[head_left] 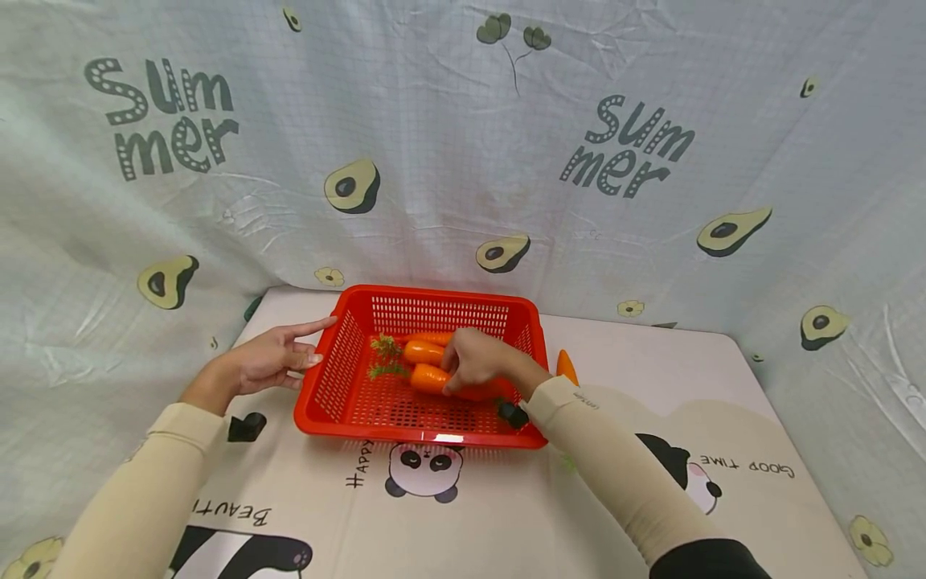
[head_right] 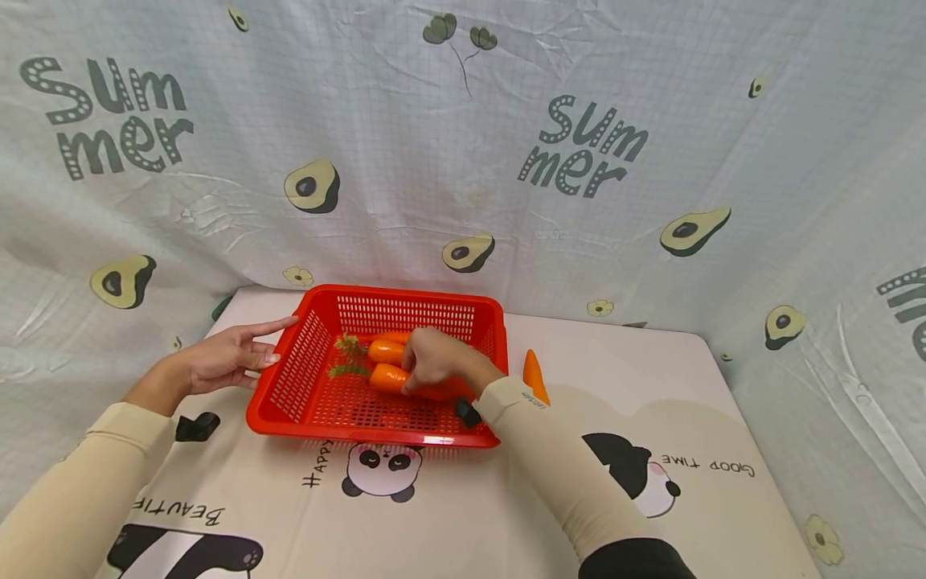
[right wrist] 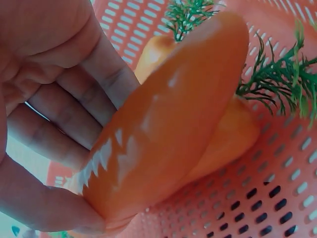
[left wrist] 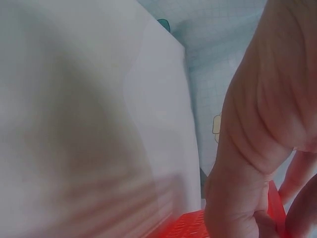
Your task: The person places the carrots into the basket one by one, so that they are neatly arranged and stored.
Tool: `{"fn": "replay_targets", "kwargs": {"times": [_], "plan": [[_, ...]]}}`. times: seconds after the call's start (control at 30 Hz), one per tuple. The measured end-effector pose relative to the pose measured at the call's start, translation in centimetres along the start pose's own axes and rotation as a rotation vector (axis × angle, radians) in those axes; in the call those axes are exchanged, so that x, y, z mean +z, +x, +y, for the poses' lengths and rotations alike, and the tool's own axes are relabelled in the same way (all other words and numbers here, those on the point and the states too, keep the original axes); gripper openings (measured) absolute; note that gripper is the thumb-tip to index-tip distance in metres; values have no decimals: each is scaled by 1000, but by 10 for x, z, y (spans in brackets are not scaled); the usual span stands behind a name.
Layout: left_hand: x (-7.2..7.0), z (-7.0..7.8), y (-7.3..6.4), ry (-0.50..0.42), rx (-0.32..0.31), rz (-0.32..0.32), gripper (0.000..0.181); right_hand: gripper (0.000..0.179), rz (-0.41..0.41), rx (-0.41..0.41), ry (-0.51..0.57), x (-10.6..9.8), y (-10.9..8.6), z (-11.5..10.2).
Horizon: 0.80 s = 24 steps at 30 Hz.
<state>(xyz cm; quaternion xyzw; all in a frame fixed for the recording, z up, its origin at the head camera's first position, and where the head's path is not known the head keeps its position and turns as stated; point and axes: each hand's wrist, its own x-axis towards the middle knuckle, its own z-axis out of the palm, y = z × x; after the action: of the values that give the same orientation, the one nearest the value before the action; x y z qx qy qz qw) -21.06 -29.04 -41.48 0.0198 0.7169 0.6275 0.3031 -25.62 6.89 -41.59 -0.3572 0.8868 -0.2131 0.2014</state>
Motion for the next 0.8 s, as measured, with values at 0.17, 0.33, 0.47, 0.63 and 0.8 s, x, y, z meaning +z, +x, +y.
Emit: {"fn": "replay_targets", "kwargs": {"times": [0.17, 0.33, 0.47, 0.63, 0.8], "plan": [[1, 0, 0, -2, -5, 8, 84, 25, -9, 9, -65, 5, 2, -8], [2, 1, 2, 5, -7, 0, 85, 36, -1, 73, -99, 10, 4, -12], [2, 2, 1, 13, -14, 8, 84, 30, 5, 87, -138, 12, 7, -10], [2, 3, 0, 15, -20, 14, 85, 28, -22, 103, -145, 15, 11, -7], [3, 3, -1, 18, -23, 16, 85, 31, -37, 113, -141, 17, 15, -5]]}}
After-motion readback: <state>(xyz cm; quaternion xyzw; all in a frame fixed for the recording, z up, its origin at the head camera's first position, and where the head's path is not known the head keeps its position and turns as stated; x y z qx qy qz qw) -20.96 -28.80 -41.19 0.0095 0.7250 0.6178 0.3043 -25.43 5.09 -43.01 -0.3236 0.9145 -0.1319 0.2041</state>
